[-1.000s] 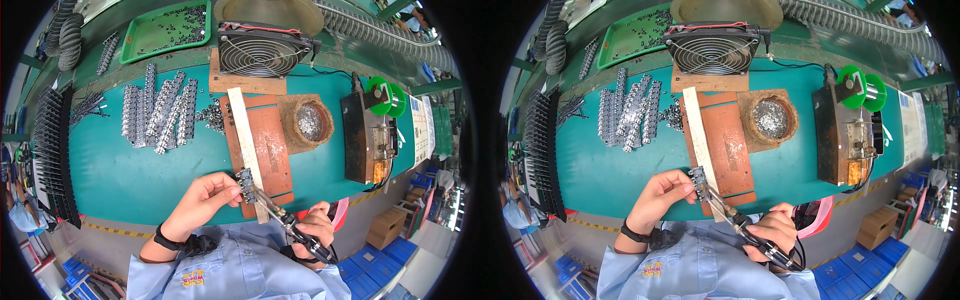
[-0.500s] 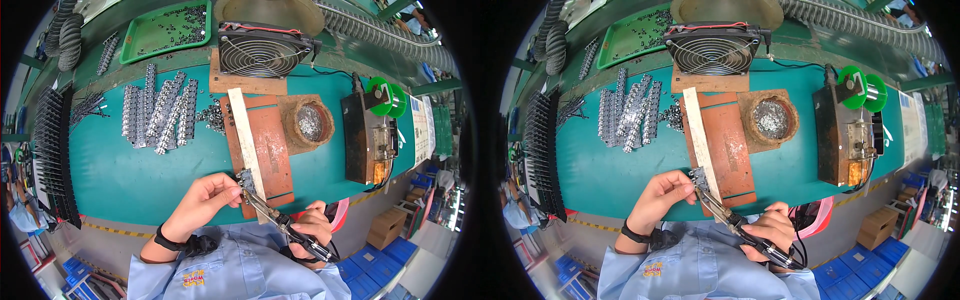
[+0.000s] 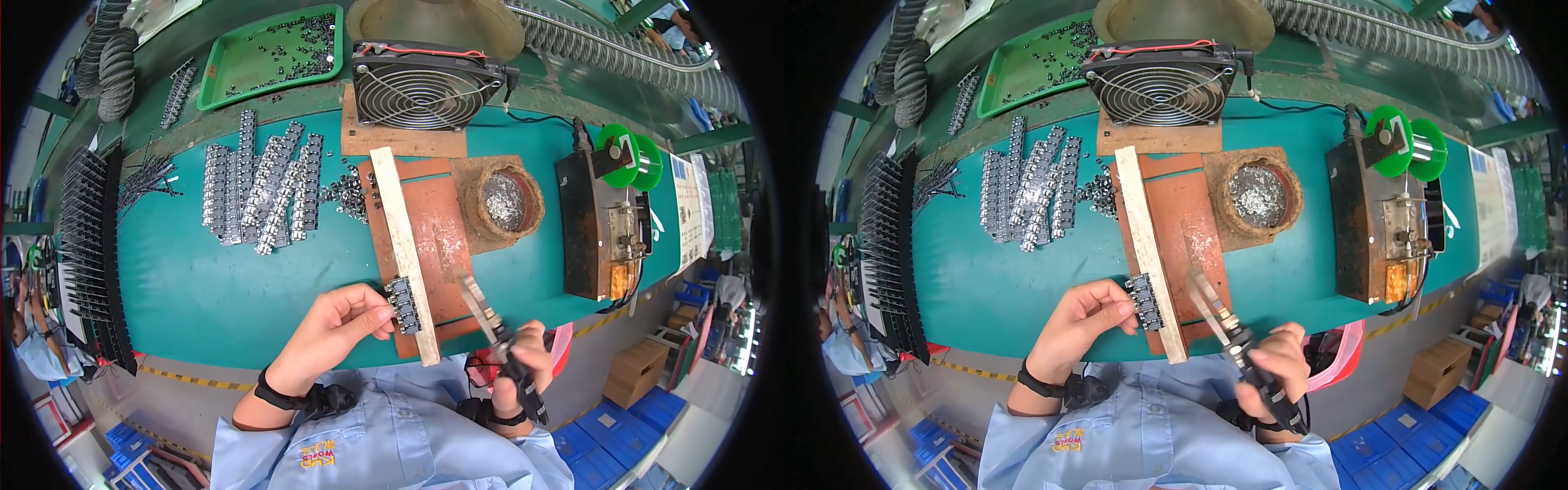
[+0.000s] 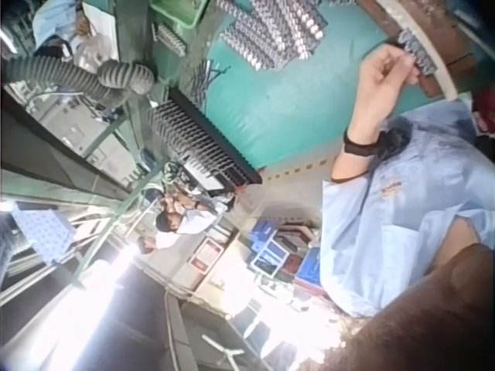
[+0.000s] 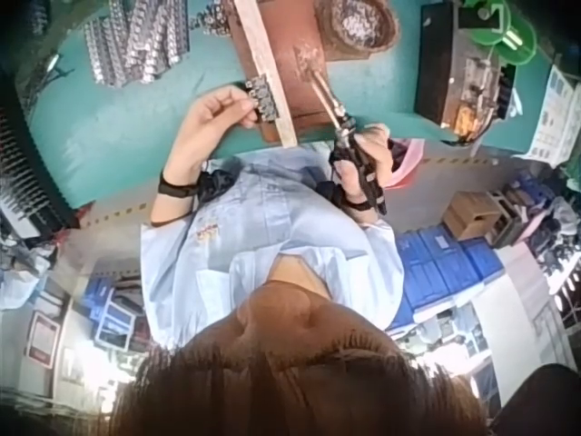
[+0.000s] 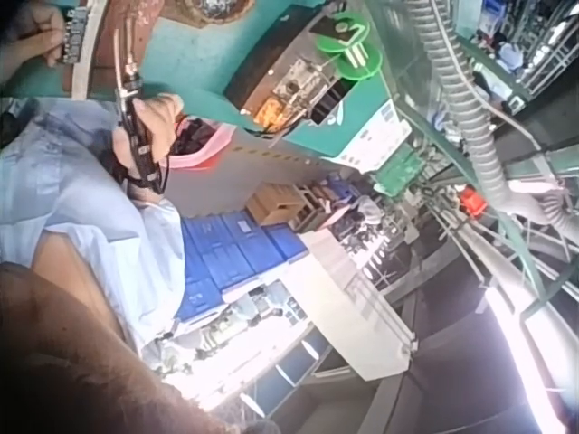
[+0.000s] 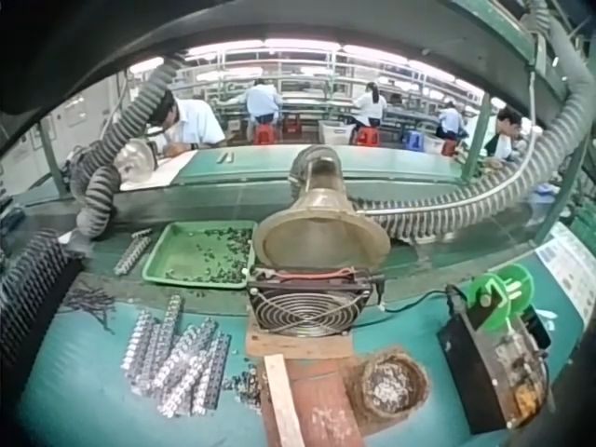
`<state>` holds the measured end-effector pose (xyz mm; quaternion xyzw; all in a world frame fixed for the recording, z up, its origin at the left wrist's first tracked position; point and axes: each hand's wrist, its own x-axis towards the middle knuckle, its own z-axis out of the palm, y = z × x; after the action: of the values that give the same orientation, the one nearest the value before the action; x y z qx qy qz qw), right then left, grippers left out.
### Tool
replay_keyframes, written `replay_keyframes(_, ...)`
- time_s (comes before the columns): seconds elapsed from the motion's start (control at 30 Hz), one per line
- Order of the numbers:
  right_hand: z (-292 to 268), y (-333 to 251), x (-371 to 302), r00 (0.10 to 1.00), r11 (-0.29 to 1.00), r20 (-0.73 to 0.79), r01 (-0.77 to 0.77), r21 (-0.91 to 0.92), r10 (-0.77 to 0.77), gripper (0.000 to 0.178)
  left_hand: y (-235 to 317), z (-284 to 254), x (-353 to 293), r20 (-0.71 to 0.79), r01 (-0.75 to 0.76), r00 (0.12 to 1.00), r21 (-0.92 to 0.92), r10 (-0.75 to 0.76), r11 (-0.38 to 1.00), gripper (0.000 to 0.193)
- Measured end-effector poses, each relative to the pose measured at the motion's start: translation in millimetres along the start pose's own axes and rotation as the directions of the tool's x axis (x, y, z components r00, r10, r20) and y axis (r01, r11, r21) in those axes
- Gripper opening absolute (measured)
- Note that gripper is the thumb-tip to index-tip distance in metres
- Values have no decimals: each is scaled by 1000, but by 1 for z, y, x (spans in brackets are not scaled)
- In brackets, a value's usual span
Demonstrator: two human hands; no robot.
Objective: Soldering electronic components onto circuit board strips at a factory workbench.
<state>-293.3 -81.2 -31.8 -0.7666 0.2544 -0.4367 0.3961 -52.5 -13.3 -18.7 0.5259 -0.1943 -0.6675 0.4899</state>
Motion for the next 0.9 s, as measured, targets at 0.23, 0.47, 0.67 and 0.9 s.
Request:
replay_keyframes(0.23, 10, 6, 4, 887, 917, -322, -382, -115, 330, 42, -2, 0, 0, 3, -11, 1000, 5, 11, 1000, 12)
replay_keyframes(0.47, 13, -1, 18, 857, 897, -274, -388, 212, 436, 41, -1, 0, 0, 1, -43, 999, 38, 43, 998, 13)
replay_keyframes(0.67, 26, 14, 16, 871, 895, -236, -379, 237, 431, 42, -2, -4, -3, 21, -37, 999, 65, 36, 997, 16)
replay_keyframes(0.9, 20, 19, 11, 910, 922, -211, -307, 238, 358, 43, 5, -7, -4, -19, -38, 999, 159, 41, 987, 16)
